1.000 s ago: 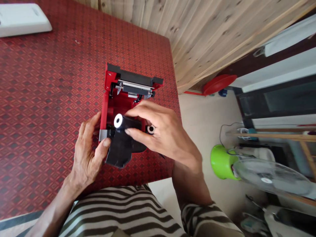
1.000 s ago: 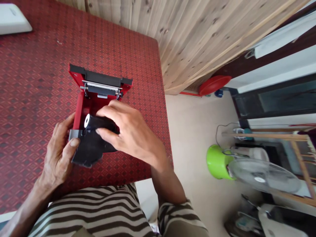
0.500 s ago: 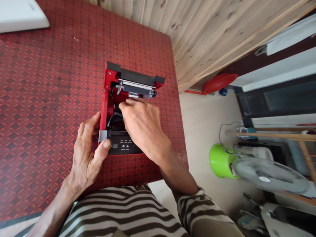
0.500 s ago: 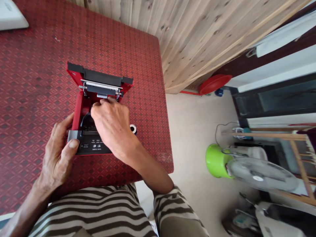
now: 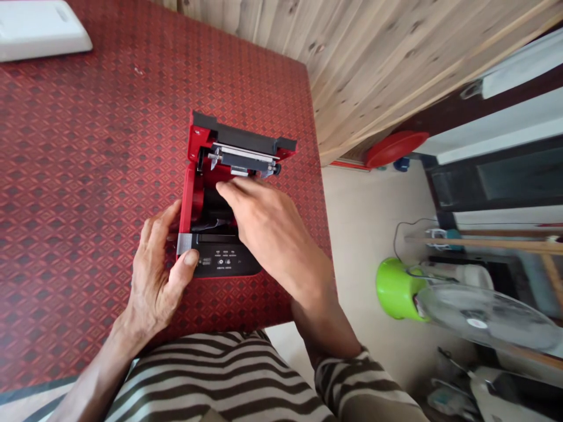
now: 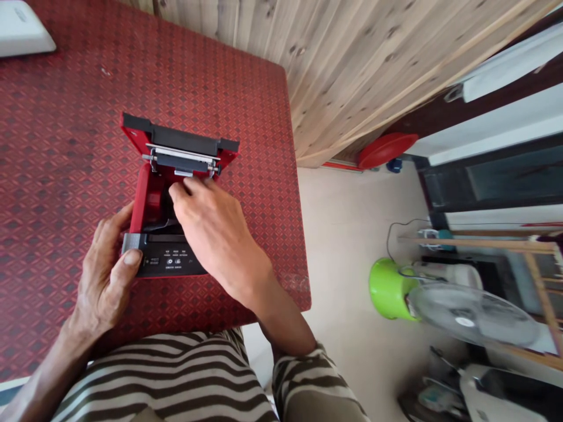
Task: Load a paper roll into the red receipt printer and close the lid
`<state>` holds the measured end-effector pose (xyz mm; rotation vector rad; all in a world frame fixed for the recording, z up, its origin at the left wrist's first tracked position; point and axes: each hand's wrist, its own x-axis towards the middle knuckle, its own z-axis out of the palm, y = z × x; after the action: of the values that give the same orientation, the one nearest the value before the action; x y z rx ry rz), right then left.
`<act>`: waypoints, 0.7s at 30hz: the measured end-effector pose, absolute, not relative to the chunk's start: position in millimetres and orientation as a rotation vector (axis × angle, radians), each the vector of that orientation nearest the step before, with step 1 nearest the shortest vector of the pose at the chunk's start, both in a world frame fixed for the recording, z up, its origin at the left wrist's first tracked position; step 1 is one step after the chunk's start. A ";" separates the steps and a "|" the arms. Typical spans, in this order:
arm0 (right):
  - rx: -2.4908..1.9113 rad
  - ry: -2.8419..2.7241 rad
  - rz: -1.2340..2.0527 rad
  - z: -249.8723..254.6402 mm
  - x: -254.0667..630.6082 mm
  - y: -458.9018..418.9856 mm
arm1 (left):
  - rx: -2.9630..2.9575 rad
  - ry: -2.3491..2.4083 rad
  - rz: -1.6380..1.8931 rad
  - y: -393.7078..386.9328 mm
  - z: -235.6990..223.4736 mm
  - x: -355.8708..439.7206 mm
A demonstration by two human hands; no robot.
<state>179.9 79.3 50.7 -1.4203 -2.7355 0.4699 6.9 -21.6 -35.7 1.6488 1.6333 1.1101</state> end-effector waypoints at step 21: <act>-0.972 -2.336 0.419 23.8 201.4 22.1 | 1.569 1.605 0.950 -13.2 -5.4 -19.0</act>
<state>201.4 22.1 23.8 -0.9717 -2.3362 0.4187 -19.0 -13.2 -5.4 1.5692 1.6045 0.9496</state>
